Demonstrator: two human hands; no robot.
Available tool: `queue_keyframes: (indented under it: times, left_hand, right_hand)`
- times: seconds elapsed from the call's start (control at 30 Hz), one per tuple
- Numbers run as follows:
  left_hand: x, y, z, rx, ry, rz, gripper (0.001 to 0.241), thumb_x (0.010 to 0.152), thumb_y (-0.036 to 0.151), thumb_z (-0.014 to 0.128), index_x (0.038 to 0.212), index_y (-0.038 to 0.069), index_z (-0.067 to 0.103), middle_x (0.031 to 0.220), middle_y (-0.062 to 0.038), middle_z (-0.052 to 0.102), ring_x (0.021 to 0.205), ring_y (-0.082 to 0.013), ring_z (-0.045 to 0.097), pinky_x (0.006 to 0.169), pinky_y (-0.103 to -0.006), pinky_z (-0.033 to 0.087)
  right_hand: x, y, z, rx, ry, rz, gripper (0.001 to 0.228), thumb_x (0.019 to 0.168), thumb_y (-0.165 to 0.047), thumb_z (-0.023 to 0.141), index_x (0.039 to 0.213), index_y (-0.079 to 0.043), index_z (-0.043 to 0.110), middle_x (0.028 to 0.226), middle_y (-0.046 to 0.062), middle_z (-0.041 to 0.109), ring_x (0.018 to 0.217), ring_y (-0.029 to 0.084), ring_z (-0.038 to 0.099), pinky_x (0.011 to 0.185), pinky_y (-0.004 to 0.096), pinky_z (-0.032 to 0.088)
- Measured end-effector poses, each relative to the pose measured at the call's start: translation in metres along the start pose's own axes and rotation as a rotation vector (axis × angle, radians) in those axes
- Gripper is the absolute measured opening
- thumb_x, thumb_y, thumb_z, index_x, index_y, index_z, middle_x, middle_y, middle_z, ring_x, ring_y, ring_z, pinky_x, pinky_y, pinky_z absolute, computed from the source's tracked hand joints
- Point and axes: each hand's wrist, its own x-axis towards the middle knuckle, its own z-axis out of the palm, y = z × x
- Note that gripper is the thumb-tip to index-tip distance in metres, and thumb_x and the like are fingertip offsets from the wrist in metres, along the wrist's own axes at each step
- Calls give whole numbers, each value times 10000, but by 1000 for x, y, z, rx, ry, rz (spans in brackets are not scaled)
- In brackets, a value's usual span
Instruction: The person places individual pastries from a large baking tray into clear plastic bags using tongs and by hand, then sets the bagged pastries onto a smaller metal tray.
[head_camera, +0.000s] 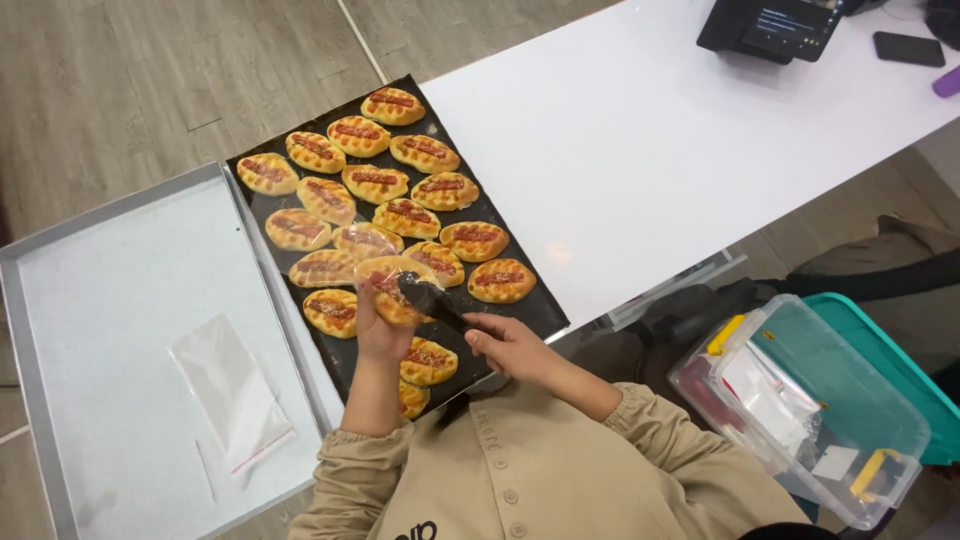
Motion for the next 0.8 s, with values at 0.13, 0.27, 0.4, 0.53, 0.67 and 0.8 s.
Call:
queue_keyframes:
  times: [0.13,0.27,0.4,0.53,0.67,0.8]
  left_hand:
    - [-4,-25,8,-21,50,-4,596,1030,596,404,1402,172,594,1343,-89,671,1205,-298,649,1086,-493,492]
    - [-5,-46,5,7,74,17,646,1011,605,410,1411,135,599,1380,-101,650,1239,-322,634,1116,-504,467]
    - [-15,-60,37,204,103,12,570,1031,558,422,1412,164,577,1301,-62,691,1148,-197,665,994,-389,513]
    - [-32,-58,66,575,115,41,473,1046,417,549,1251,-9,567,1102,-236,703,954,-245,664,861,-401,532]
    - [-31,-45,31,327,-8,62,435,962,472,662,1227,146,548,1149,5,619,1111,-133,589,1052,-341,427]
    - [-19,12,6,19,39,115,1065,816,817,415,1576,82,292,1537,-195,451,1379,-356,487,1181,-537,367]
  right_hand:
    - [3,-8,-8,2,9,27,591,1035,-347,622,1445,63,509,858,137,684,475,127,583,381,245,464]
    - [10,-3,-12,16,15,31,590,1038,-344,628,1449,61,504,856,129,684,467,124,582,368,242,457]
    - [19,-13,-12,54,-43,-20,568,1058,-324,595,1452,72,490,845,122,660,457,110,558,369,223,440]
    - [23,-18,-19,105,-71,-20,494,1059,-295,573,1440,19,545,794,111,650,401,117,545,335,217,427]
    - [38,26,-39,112,-80,-15,517,1064,-282,575,1461,41,497,823,115,647,442,116,545,366,225,422]
    - [36,48,-39,61,-152,1,391,1068,-305,568,1289,8,648,767,89,641,418,111,528,359,230,405]
